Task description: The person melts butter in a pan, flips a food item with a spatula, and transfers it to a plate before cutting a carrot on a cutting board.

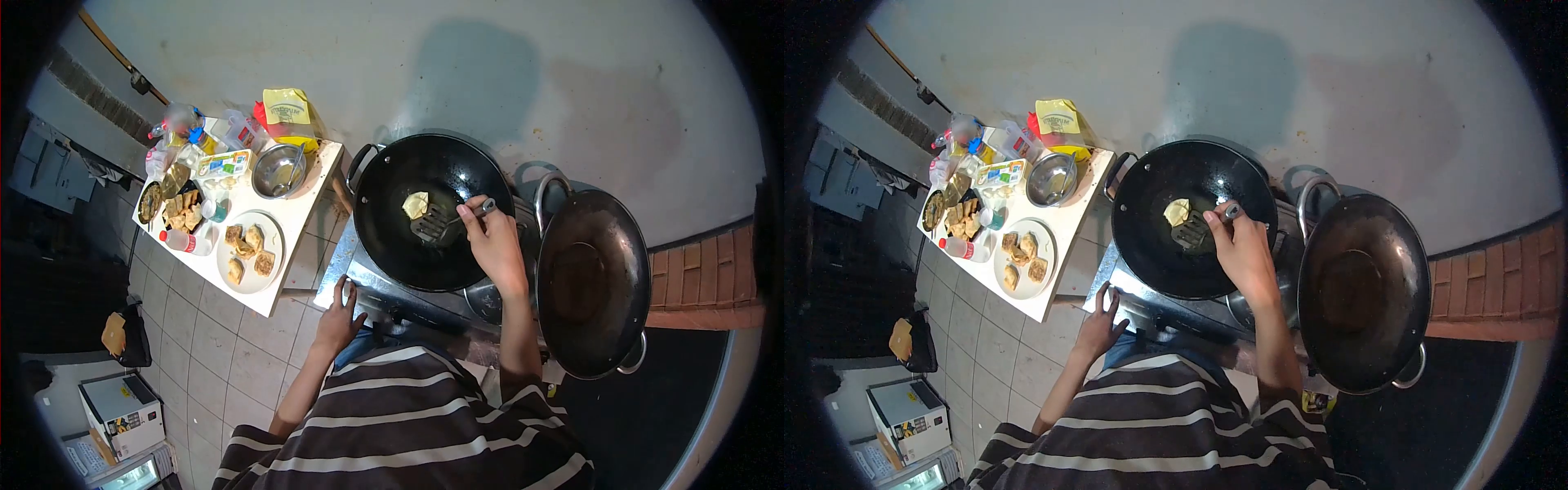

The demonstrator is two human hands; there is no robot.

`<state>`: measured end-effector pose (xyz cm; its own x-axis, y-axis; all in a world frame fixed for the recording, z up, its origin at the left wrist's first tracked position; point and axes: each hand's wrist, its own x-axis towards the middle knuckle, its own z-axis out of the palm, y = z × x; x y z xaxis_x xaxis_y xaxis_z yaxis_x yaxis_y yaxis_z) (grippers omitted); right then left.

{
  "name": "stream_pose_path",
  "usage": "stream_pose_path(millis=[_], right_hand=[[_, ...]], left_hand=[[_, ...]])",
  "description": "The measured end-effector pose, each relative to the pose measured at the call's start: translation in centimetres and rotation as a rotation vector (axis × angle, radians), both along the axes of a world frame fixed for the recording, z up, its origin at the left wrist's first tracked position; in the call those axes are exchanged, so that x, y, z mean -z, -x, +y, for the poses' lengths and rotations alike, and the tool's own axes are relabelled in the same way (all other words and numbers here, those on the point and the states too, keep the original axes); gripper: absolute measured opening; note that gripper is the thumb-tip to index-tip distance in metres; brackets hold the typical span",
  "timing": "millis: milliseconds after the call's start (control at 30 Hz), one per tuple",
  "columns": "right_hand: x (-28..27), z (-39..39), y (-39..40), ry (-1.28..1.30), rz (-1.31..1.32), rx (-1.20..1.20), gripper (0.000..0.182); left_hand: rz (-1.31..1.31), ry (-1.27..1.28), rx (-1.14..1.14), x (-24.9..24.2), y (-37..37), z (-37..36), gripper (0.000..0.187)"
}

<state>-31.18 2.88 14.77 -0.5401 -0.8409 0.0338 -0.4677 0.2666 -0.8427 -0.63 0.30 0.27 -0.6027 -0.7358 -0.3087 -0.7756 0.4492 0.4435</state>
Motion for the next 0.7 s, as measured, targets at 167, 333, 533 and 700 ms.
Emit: stream_pose_path(millis=[167, 333, 533, 700], right_hand=[[-1.9, 0.6, 0.0, -0.037, 0.08, 0.036, 0.032], [-2.5, 1.2, 0.6, -0.117, 0.201, 0.012, 0.037], [-2.6, 1.3, 0.3, -0.194, 0.248, -0.009, 0.041], [-2.7, 1.5, 0.3, -0.144, 0.248, -0.009, 0.043]], left_hand=[[0.004, -0.002, 0.006, 0.5, -0.1, 0.2, 0.072], [-0.014, 0.001, 0.013, 0.0, 0.1, 0.1, 0.073], [0.013, 0.03, 0.029, 0.6, -0.2, 0.1, 0.074], [-0.003, 0.015, 0.025, 0.2, -0.1, 0.1, 0.074]])
